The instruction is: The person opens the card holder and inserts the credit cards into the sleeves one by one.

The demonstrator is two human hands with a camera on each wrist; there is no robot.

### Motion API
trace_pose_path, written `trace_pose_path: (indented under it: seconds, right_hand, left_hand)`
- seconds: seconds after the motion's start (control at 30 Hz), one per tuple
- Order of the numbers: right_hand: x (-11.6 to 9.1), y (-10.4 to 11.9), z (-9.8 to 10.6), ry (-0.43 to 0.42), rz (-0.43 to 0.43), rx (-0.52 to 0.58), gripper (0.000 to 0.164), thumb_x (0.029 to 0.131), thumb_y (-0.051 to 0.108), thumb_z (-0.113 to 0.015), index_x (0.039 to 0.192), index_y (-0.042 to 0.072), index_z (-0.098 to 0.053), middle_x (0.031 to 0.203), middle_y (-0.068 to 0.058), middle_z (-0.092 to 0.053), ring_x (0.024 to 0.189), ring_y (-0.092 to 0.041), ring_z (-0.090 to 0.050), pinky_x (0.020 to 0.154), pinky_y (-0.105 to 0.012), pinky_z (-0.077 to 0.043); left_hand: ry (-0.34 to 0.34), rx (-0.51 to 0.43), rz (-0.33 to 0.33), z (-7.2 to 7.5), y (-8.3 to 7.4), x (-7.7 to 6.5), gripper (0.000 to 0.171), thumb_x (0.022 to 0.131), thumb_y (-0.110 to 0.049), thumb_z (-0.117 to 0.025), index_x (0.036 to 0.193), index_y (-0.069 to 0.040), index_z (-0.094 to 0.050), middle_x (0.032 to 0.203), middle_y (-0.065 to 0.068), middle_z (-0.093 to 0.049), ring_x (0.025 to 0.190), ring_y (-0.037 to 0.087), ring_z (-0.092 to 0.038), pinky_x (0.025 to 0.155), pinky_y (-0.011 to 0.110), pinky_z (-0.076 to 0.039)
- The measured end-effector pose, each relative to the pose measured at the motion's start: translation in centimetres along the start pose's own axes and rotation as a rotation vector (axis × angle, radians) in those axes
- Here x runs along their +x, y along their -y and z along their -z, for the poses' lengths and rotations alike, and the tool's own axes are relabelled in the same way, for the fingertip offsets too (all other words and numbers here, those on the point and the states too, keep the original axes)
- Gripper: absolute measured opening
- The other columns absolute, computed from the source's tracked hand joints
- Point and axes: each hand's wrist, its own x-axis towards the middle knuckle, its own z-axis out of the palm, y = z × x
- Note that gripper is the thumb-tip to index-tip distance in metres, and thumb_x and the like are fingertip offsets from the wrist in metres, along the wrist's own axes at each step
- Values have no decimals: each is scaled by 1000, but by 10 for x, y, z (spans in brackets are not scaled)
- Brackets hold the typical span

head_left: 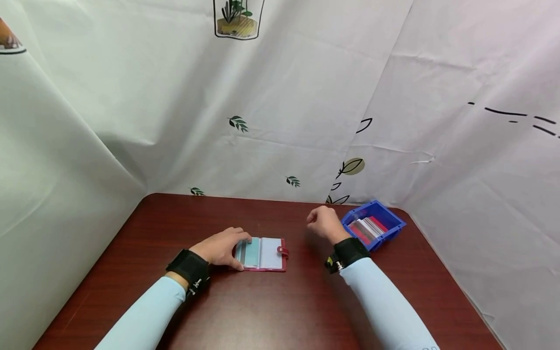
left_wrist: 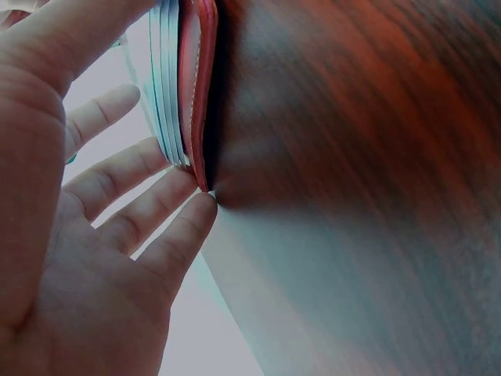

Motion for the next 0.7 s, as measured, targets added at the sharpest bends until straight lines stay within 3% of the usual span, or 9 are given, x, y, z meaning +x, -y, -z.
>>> trace_pose_path:
  seconds: [0.13, 0.3, 0.37, 0.53, 0.7]
  right_hand:
    - [3, -32, 20, -47, -24, -97, 11, 81, 4, -77, 91, 5, -79, 95, -10, -76, 94, -29, -68, 85, -45, -56]
    - [5, -67, 40, -62, -49, -187, 8, 77, 4, -74, 85, 5, -76, 90, -12, -75, 90, -32, -67, 83, -47, -54]
    - [3, -77, 48, -41, -87, -175, 2, 78, 4, -73, 78, 5, -73, 79, -9, -71, 79, -28, -64, 73, -42, -53]
    - [-2, -96, 62, 52, -224, -81, 30, 85, 7, -71, 60, 13, -55, 57, 2, -49, 57, -17, -51, 54, -29, -39]
    - [-5, -107, 66, 75, -308, -92, 27, 86, 20, -80, 68, 11, -63, 62, 0, -57, 65, -19, -56, 57, -29, -42]
  left_hand:
    - [1, -14, 9, 0, -1, 1, 71, 74, -41, -92, 135, -22, -61, 127, -2, -56, 114, 18, -48, 101, 41, -50]
    - [5, -15, 14, 0, 1, 0, 70, 75, -41, -91, 136, -21, -60, 127, -2, -56, 114, 18, -48, 100, 40, -50]
    - [4, -13, 5, 0, 3, 0, 71, 75, -41, -91, 136, -20, -60, 128, -2, -56, 114, 18, -48, 100, 40, -50]
    - [-4, -9, 1, -1, 5, 1, 72, 75, -43, -91, 137, -21, -60, 130, -2, -57, 116, 19, -48, 101, 41, -50]
    - [0, -11, 10, -2, 6, 1, 72, 75, -43, -91, 137, -22, -60, 132, -2, -56, 117, 19, -48, 102, 40, -50]
